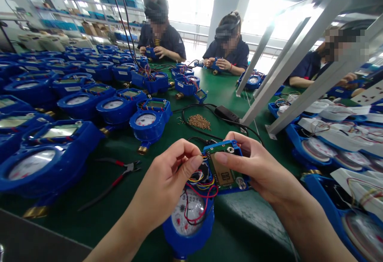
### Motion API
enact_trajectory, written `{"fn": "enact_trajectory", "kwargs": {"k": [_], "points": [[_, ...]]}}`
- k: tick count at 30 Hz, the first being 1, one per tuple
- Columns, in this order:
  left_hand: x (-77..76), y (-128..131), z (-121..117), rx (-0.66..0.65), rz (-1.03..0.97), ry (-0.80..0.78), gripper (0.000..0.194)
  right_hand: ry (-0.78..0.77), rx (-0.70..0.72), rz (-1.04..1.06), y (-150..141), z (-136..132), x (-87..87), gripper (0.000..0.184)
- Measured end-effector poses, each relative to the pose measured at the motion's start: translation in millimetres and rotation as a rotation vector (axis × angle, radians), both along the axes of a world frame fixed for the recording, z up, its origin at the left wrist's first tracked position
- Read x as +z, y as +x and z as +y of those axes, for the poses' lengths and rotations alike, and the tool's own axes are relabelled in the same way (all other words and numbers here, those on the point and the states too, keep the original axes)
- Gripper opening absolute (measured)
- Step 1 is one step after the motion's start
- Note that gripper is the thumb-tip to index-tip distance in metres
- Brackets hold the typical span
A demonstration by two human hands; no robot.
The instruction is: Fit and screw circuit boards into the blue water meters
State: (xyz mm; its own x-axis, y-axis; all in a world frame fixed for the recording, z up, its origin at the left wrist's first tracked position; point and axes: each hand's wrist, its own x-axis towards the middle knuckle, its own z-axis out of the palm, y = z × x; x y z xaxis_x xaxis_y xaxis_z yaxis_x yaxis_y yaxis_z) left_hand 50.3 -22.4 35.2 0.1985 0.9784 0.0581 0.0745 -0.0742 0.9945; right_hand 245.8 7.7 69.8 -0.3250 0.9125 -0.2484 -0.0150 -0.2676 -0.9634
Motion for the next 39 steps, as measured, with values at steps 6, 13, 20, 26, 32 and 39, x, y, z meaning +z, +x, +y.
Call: {"fn": "enact_trajectory", "kwargs": {"k": [6, 13, 20, 26, 32, 39], "points": [[-0.9, -0.9, -0.9, -0.055, -0.133, -0.168, 0.029, 0.041, -0.017, -0.022, 0.0, 0.1, -0.6, 0.044], [-3.8, 5.2, -0.6, -0.075, -0.321, -0.29, 0.029, 0.187, -0.078, -0.201, -1.3, -4.1, -1.1, 0.048], [-8.9, 3.5, -2.8, 0.003, -0.275, -0.197, 0.026, 0.193, -0.051, -0.231, -1.6, -4.7, -0.6, 0.05], [-8.1, 2.8, -5.4, 0.094, -0.127, -0.075, 0.021, 0.066, -0.001, -0.035, -1.9, -0.4, 0.1, 0.046], [-9.6, 1.7, -6.3, 0.15, -0.116, -0.009, 0.021, -0.044, 0.005, 0.087, -3.4, 1.7, -3.0, 0.047], [-11.4, -0.4, -2.6, 0.063, -0.223, -0.092, 0.02, -0.01, 0.014, 0.088, -4.6, 2.6, -5.8, 0.046]]}}
